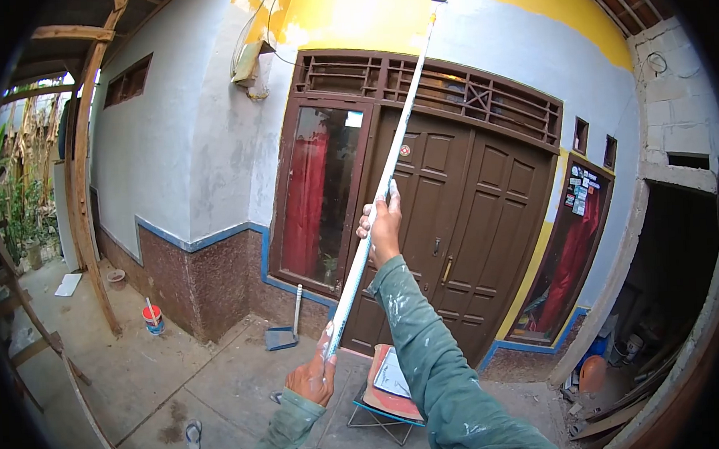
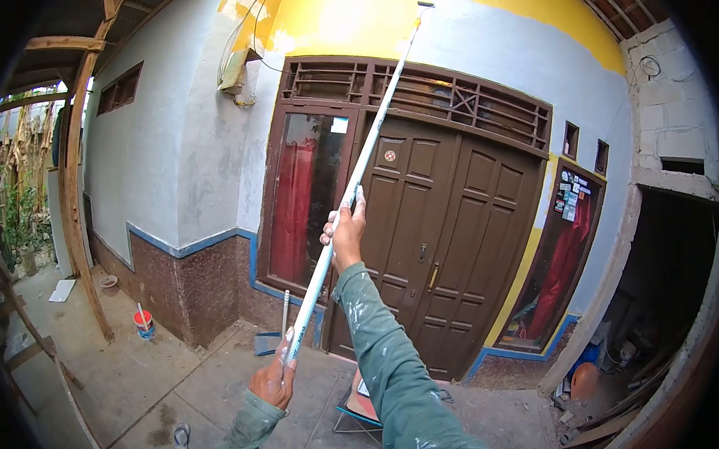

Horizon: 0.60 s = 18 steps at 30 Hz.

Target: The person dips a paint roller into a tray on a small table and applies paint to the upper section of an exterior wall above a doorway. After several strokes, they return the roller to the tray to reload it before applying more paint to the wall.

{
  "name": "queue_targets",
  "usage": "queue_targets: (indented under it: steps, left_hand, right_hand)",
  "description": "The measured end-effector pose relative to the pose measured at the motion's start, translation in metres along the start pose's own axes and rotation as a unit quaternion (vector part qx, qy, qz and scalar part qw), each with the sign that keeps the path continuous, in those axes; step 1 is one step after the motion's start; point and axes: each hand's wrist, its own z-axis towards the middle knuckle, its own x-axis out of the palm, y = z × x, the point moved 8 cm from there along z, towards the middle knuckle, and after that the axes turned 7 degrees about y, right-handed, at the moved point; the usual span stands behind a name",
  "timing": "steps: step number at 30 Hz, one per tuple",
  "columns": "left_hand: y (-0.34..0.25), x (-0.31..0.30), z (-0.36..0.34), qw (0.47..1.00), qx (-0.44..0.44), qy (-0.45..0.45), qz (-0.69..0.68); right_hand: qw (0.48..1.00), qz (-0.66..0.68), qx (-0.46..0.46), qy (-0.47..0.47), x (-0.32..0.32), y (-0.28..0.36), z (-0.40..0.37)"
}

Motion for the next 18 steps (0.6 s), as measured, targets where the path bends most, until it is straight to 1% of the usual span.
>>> queue_targets:
  steps: [4, 6, 9, 10, 12, 13, 15, 18]
  left_hand:
    - [-0.004, -0.003, 0.021, 1.0, 0.011, 0.005, 0.002]
    - [-0.013, -0.009, 0.031, 0.999, 0.032, 0.001, -0.001]
    - [-0.024, -0.019, 0.046, 0.999, 0.04, -0.01, 0.004]
    - [-0.028, -0.023, 0.05, 0.999, 0.04, -0.011, 0.004]
    - [-0.032, -0.026, 0.06, 1.0, 0.01, 0.021, 0.009]
    - [-0.032, -0.027, 0.065, 1.0, 0.01, 0.021, 0.009]
    - [-0.036, -0.03, 0.074, 0.999, 0.04, 0.006, -0.002]
    - [-0.044, -0.036, 0.089, 0.999, 0.022, 0.029, 0.014]
  right_hand:
    - [1.0, -0.01, -0.005, 0.001, 0.002, 0.013, 0.023]
    - [1.0, -0.018, -0.012, -0.001, 0.004, 0.021, 0.032]
    - [1.0, -0.012, -0.011, 0.003, 0.008, 0.031, 0.05]
    - [1.0, -0.012, -0.011, 0.003, 0.009, 0.034, 0.055]
    - [1.0, -0.02, -0.009, -0.007, 0.01, 0.041, 0.064]
    - [1.0, -0.013, -0.016, -0.003, 0.012, 0.045, 0.067]
    - [0.999, -0.025, -0.021, -0.006, 0.014, 0.051, 0.076]
    - [0.999, -0.039, -0.028, -0.009, 0.018, 0.064, 0.088]
